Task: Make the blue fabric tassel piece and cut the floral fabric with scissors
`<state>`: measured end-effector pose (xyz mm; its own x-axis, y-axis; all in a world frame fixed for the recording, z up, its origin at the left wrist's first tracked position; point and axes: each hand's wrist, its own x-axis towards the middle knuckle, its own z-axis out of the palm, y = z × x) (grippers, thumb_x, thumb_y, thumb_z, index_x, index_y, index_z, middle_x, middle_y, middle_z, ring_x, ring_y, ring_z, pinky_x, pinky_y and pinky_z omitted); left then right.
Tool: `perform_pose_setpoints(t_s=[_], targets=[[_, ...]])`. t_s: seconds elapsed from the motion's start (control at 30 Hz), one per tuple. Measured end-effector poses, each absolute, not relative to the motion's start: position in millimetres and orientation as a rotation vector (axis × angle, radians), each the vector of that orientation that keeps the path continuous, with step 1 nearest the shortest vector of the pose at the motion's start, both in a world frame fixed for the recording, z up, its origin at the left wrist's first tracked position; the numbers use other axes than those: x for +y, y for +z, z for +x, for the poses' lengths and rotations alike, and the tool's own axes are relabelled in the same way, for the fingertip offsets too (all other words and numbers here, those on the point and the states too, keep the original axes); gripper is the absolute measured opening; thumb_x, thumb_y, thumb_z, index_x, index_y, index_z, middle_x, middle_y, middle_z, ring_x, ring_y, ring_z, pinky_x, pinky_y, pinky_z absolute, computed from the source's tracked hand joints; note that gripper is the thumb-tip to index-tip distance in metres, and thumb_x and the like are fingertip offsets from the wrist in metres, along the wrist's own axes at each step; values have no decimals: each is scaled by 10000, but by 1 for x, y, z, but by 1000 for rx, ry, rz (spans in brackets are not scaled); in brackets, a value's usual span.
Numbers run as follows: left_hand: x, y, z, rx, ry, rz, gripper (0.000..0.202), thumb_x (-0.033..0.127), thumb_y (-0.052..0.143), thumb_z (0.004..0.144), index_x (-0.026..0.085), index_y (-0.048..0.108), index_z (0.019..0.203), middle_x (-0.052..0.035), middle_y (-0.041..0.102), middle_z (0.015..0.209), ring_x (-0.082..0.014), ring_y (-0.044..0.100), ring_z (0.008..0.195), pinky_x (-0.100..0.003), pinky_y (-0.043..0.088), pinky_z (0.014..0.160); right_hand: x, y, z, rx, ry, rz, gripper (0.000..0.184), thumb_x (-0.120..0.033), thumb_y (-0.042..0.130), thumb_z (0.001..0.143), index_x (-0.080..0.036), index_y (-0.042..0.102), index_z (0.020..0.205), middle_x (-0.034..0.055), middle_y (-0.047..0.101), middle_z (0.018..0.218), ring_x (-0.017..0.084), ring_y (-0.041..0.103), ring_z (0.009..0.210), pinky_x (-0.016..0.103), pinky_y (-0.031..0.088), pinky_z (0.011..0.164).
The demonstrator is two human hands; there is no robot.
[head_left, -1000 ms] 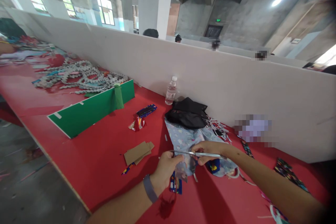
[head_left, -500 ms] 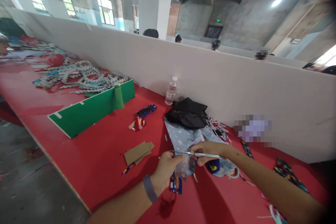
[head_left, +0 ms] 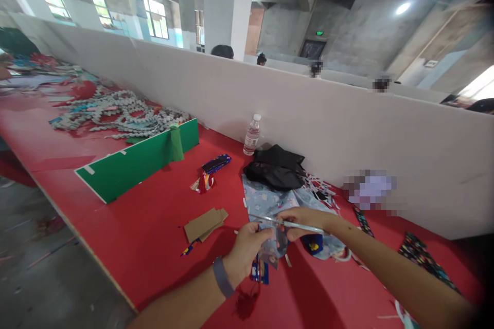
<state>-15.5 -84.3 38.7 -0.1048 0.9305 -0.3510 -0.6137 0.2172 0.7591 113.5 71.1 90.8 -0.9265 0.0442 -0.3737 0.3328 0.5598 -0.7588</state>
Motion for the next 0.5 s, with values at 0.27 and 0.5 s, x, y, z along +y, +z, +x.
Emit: perform_pose_setpoints(t_s=[0.27,0.5], targets=[[-88,45,-16,844,1378,402,330,423,681,660,136,588,794,-60,674,703,-173,606,556,-276,469,486,58,76,176,3015,-610,1103,488,-283,586,715,-208,503,1189,89,574,1131,235,549,966,349,420,854],[-86,55,-17,742,1395,409,281,408,668,691,145,608,773,-72,689,731,-183,638,639,-256,452,562,6,24,236,2907,-484,1447,502,-232,500,730,-193,477,1230,122,561,1162,252,547,1048,388,431,886]])
